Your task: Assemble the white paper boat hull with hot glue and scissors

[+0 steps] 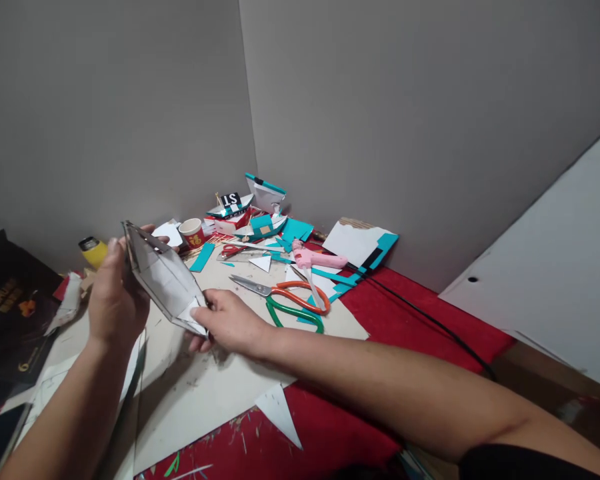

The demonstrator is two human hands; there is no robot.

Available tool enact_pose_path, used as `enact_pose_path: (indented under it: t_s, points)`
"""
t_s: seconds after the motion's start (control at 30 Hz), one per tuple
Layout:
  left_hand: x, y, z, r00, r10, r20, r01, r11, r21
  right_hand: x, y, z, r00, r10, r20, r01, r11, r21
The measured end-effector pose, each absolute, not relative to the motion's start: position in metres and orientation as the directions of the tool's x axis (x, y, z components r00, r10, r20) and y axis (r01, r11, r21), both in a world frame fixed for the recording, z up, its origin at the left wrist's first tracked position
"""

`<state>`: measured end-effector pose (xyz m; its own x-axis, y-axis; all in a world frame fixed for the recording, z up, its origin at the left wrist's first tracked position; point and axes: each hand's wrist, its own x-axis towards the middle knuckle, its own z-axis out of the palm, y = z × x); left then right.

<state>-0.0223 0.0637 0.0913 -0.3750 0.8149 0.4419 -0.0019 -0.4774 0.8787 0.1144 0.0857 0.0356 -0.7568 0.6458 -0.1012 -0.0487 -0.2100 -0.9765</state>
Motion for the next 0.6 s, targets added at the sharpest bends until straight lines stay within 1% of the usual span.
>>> enact_pose_path:
  t_s: [0.1, 0.2, 0.27, 0.33, 0.4, 0.43, 0.5, 0.53, 0.6]
  points:
    - [-0.027, 0.070, 0.092, -0.366, 0.868, 0.336, -0.172, -0.418, 0.892, 0.116, 0.084, 0.043, -0.777, 0.619, -0.114, -0.052, -0.243, -0.969]
    - [-0.028, 0.072, 0.088, -0.353, 0.909, 0.220, -0.264, -0.322, 0.909, 0.117, 0.081, 0.047, -0.814, 0.562, -0.146, -0.029, -0.291, -0.956]
    - [-0.028, 0.071, 0.086, -0.357, 0.915, 0.189, -0.289, -0.300, 0.909, 0.118, 0.080, 0.047, -0.837, 0.524, -0.157, -0.006, -0.296, -0.955]
    - [-0.027, 0.069, 0.085, -0.367, 0.907, 0.204, -0.289, -0.320, 0.902, 0.119, 0.079, 0.048, -0.848, 0.508, -0.148, 0.018, -0.251, -0.968]
    - [-0.025, 0.068, 0.084, -0.372, 0.899, 0.232, -0.274, -0.345, 0.898, 0.123, 0.079, 0.051, -0.820, 0.568, -0.074, 0.016, -0.106, -0.994]
    - [-0.025, 0.067, 0.084, -0.377, 0.893, 0.244, -0.263, -0.356, 0.897, 0.125, 0.079, 0.053, -0.781, 0.625, -0.007, 0.014, 0.005, -1.000]
    - [-0.023, 0.067, 0.083, -0.400, 0.880, 0.256, -0.239, -0.369, 0.898, 0.129, 0.077, 0.057, -0.693, 0.706, 0.147, 0.039, 0.240, -0.970]
    - [-0.022, 0.067, 0.083, -0.414, 0.873, 0.258, -0.228, -0.374, 0.899, 0.130, 0.076, 0.059, -0.669, 0.716, 0.200, 0.063, 0.323, -0.944]
    - [-0.019, 0.068, 0.081, -0.450, 0.854, 0.261, -0.209, -0.384, 0.899, 0.130, 0.074, 0.062, -0.671, 0.702, 0.238, 0.100, 0.405, -0.909]
